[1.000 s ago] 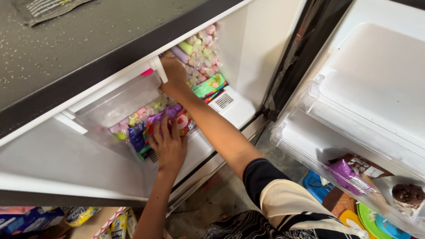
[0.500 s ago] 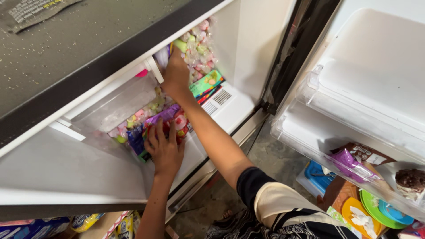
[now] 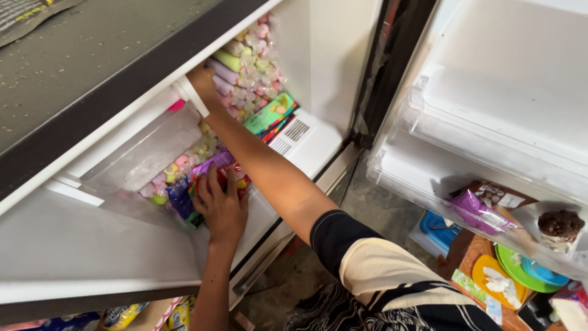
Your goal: The person is organizing the contents of a freezer. They remove various packaged frozen items, such as ice cream bars and popsicles, from a drawer and the main compartment. They then wipe the interior surfaces of the freezer with a white cloth before placing the items back inside in a more organized manner.
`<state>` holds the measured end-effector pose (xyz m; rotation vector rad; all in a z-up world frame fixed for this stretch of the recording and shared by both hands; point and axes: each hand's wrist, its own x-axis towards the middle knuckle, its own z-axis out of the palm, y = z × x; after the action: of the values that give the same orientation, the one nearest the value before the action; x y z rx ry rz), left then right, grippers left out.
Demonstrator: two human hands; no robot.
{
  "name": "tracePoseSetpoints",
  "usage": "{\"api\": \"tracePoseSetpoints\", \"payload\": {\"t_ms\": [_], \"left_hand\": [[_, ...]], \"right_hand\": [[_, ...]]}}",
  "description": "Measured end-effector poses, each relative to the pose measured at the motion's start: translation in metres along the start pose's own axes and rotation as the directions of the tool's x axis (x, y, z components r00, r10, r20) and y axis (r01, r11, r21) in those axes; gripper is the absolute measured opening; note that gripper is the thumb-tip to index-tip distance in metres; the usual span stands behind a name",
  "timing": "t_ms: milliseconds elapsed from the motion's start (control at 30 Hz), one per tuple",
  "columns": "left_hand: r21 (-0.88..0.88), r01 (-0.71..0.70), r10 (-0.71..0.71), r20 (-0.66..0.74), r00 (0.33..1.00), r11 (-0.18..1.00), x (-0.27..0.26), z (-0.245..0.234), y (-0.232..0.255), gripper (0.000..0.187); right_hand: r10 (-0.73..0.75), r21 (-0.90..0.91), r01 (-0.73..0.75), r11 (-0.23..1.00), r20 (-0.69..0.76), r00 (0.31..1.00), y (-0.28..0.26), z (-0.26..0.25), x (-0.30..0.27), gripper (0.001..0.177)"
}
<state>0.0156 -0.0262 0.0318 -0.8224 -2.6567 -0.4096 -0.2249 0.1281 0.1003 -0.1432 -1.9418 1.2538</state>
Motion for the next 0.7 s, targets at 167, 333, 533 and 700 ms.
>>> {"api": "tracePoseSetpoints", "payload": {"t_ms": [167,333,533,700], "left_hand": [[0.01,-0.005,0.005,-0.01,1.0,1.0,0.001,0.002,0.0,0.076],[0.012,-0.021,0.021,-0.016,1.0,1.0,-0.001,0.004,-0.001,0.076],[0.003,-0.034,0.034,-0.039,0.999,0.999,-0.001,0.003,-0.001,0.072],[0.019,-0.035,0.036,-0.049,0.998,0.999,-0.001,0.002,0.002,0.072]], "right_hand": [[-0.046,-0.016,0.045,0.999,-0.118,0.992,-0.003,-0.016,-0.003,0.057],[-0.107,-0.009,0.107,0.994,-0.131,0.986,0.0,-0.017,0.0,0.054],[-0.187,-0.005,0.187,0.982,-0.029,0.982,0.015,-0.007,0.02,0.051],[-0.242,0.009,0.242,0.97,0.018,0.97,0.022,-0.001,0.029,0.048]]}}
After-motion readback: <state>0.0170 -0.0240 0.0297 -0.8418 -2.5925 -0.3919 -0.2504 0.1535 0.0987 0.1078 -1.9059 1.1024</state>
